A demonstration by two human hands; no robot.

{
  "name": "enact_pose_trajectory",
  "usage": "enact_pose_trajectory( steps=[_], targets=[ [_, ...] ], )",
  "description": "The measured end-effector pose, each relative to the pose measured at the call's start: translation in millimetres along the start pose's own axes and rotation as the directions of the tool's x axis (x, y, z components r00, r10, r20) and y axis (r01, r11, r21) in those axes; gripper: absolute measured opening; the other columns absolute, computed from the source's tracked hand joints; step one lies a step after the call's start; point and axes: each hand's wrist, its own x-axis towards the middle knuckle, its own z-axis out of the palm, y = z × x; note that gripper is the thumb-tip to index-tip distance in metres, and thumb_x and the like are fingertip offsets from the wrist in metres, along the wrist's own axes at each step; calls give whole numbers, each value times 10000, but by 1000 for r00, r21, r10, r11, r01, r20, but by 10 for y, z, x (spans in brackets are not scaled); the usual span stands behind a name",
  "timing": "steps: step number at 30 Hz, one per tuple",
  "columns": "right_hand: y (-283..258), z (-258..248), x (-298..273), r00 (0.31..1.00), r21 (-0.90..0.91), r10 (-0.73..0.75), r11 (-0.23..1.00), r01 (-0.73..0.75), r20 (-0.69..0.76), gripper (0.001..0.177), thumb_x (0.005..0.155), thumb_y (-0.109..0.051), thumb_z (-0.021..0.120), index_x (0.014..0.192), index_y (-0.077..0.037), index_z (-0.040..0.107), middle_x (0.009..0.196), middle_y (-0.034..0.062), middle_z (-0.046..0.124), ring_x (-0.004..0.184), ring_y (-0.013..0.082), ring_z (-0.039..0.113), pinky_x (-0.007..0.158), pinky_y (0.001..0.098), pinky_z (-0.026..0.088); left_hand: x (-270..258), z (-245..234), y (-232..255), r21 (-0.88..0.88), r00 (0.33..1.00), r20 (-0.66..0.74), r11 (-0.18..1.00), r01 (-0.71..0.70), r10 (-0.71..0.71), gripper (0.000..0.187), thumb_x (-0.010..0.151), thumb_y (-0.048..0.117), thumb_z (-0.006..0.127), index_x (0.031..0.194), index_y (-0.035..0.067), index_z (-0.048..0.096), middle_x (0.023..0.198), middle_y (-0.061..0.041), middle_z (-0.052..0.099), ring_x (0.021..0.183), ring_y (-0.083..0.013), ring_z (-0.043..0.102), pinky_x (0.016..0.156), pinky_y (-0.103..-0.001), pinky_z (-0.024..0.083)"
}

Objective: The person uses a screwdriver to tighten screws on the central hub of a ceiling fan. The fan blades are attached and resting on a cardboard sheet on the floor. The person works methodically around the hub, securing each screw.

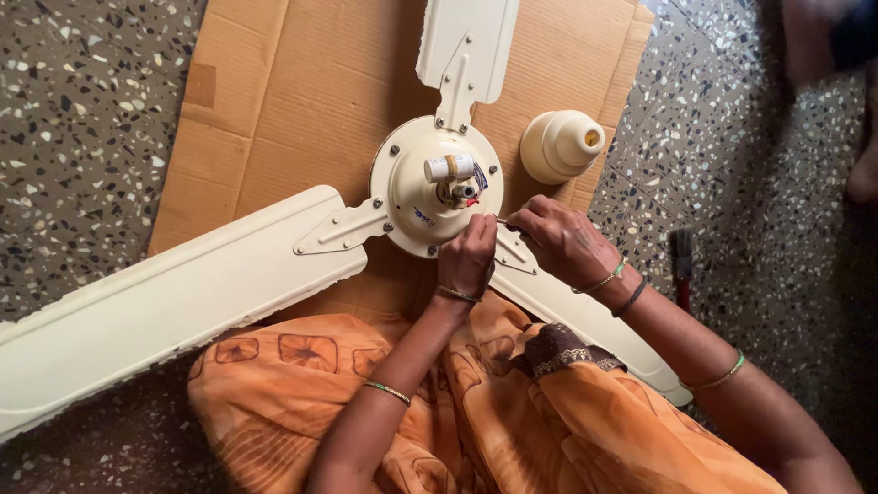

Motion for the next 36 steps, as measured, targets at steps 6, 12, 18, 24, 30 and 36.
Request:
enact_pose_trajectory(
  steps=[6,12,18,24,30,36],
  targets=[
    [-45,132,-92,996,12,49,999,-48,-74,158,907,-63,680,1054,-7,687,926,167,682,742,367,695,643,442,572,43,-59,48,16,999,-32,1000,-11,11,146,893,-14,596,1035,10,616,893,-107,585,765,-259,706,615,-381,579],
    [-37,156,-67,995,-12,42,999,-43,-90,148,900,-67,680,1032,-3,695,888,161,684,724,362,688,634,445,565,41,-37,51,9,999,-41,1000,-14,14,177,897,-20,593,1070,0,621,906,-102,591,777,-250,708,619,-369,582],
    [-73,200,-70,987,2,94,995,-95,-133,131,874,-56,695,998,-15,707,841,159,679,745,379,679,651,458,557,34,-11,57,26,999,-39,1000,-4,5,140,910,-2,608,1045,29,621,909,-89,595,801,-240,711,634,-370,580],
    [-60,210,-86,975,57,162,986,-155,-155,180,827,-72,734,1003,-37,719,849,173,694,802,396,687,694,485,553,27,-11,64,21,1000,-21,1000,-10,11,143,919,9,603,1061,8,622,913,-101,591,795,-248,706,627,-374,578],
    [-63,222,-85,948,141,247,965,-222,-201,155,809,-55,753,961,-34,734,886,184,735,823,382,717,737,458,574,30,8,71,40,1000,-13,999,-19,20,141,906,-2,594,1046,2,615,919,-112,590,815,-259,702,646,-374,583],
    [-35,237,-32,916,200,366,922,-332,-164,139,793,-67,781,928,-39,762,869,169,759,795,345,752,727,409,603,42,58,93,54,1000,-16,998,-19,20,94,905,-3,591,995,21,583,918,-115,582,830,-271,695,662,-385,585]
  ],
)
